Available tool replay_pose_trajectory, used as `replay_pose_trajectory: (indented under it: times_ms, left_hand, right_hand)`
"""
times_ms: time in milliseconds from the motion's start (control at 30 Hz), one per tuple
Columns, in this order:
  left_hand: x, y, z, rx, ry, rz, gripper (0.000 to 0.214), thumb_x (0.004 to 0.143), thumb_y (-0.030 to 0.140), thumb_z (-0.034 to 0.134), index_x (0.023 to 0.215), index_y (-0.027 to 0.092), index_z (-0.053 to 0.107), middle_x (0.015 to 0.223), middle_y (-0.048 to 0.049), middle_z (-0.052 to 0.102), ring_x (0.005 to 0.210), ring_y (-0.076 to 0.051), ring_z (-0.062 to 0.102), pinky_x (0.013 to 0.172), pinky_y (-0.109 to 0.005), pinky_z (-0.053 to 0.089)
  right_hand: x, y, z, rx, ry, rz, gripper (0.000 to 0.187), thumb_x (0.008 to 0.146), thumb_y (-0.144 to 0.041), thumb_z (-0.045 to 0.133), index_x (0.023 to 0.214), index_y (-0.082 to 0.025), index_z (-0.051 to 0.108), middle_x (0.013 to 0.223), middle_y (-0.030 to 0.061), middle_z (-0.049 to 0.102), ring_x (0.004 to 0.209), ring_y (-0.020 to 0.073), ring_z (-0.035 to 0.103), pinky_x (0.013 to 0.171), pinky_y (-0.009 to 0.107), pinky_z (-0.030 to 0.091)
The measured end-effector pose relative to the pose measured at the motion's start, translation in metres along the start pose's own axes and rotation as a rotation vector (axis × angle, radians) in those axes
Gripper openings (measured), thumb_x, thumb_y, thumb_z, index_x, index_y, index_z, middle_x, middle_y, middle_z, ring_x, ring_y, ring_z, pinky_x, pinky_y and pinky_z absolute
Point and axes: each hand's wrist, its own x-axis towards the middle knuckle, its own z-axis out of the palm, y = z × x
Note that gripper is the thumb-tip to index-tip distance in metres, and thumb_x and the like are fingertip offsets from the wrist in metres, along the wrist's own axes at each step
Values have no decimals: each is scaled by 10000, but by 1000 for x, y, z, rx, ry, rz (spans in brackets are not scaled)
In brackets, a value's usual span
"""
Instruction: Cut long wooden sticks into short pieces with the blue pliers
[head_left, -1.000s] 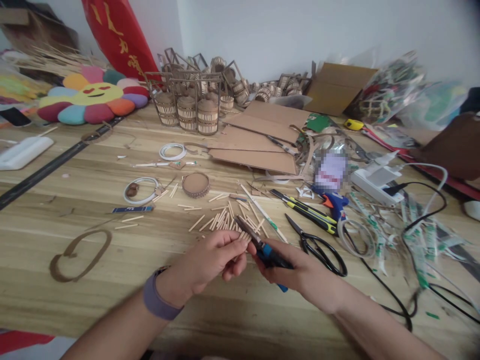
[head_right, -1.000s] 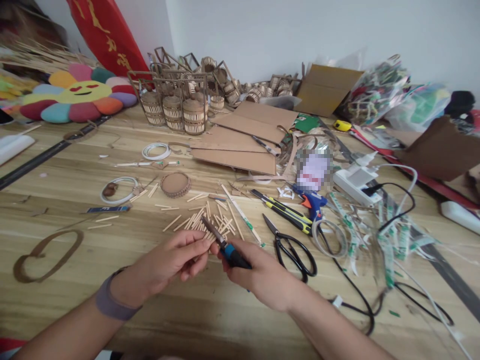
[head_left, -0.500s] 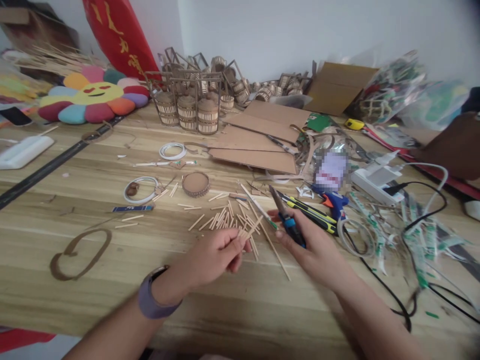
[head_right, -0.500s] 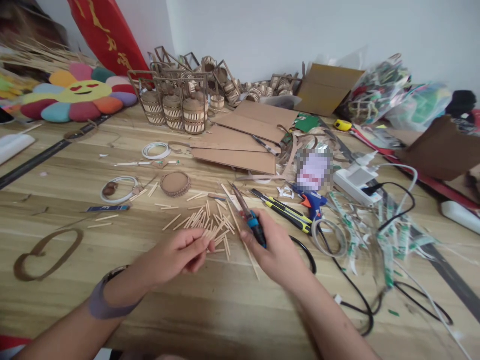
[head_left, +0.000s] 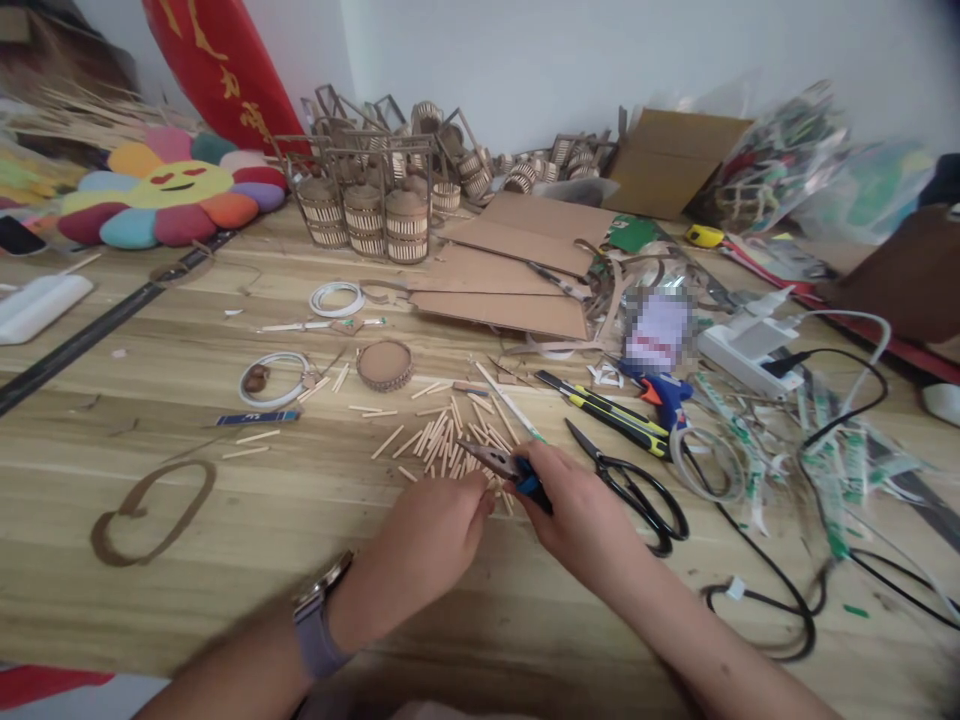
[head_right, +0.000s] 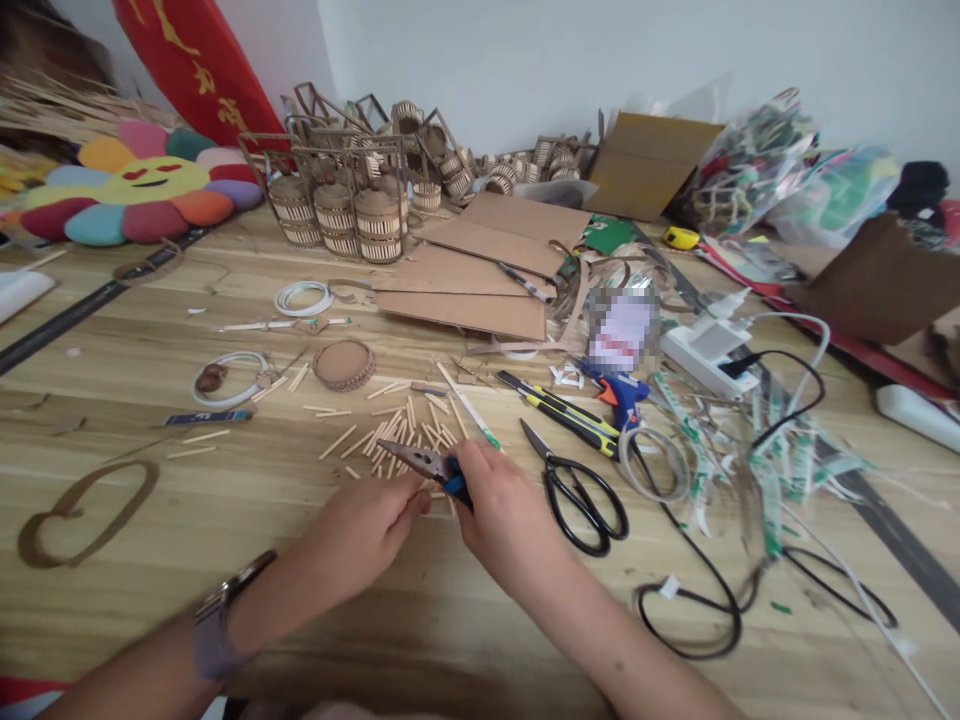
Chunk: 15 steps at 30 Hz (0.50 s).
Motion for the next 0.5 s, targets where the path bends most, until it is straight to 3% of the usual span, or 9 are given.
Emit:
replay_pose_trajectory:
  times_ms: [100, 200, 267, 367, 500]
  left_hand:
    - [-2, 3, 4, 23, 20, -14, 290, 935, 281, 334, 866, 185, 599, 793, -121, 673, 706, -249, 622, 650, -327, 378]
    - [-2, 4, -1, -78, 10, -15, 261, 915, 298, 390, 748, 197, 564, 702, -74, 639, 660, -213, 593, 622, -296, 368]
    - [1, 3, -7, -243, -59, -47, 286, 912, 357, 404, 709, 198, 526, 634, -33, 603, 603, -178, 559, 586, -267, 367]
    - [7, -1, -14, -679, -149, -205, 377, 891, 532, 390, 778, 190, 500, 599, 2, 591, 502, -129, 532, 513, -232, 385]
    - [11, -1, -11, -1002, -208, -296, 500, 740, 658, 560, 793, 161, 528, 731, -45, 666, 654, -159, 642, 613, -264, 470]
  right_hand:
    - [1, -3, 4, -18, 3, 51, 200, 729, -71, 490, 883, -197, 503, 846, 91, 631, 784, 245, 588, 652, 307, 417]
    - [5, 3, -3, 69, -24, 102, 153, 767, -121, 488, 895, -203, 514, 812, 64, 629, 738, 224, 585, 635, 295, 409]
    - [6, 11, -13, 184, -30, 124, 74, 823, -193, 478, 882, -215, 517, 744, 22, 610, 669, 191, 562, 605, 274, 402]
    - [6, 17, -28, 306, -38, 98, 57, 854, -253, 494, 818, -220, 523, 744, 5, 596, 685, 169, 545, 639, 266, 412]
    - [1, 9, -31, 394, -181, 39, 53, 860, -244, 513, 838, -215, 551, 759, -3, 603, 680, 152, 539, 635, 253, 406]
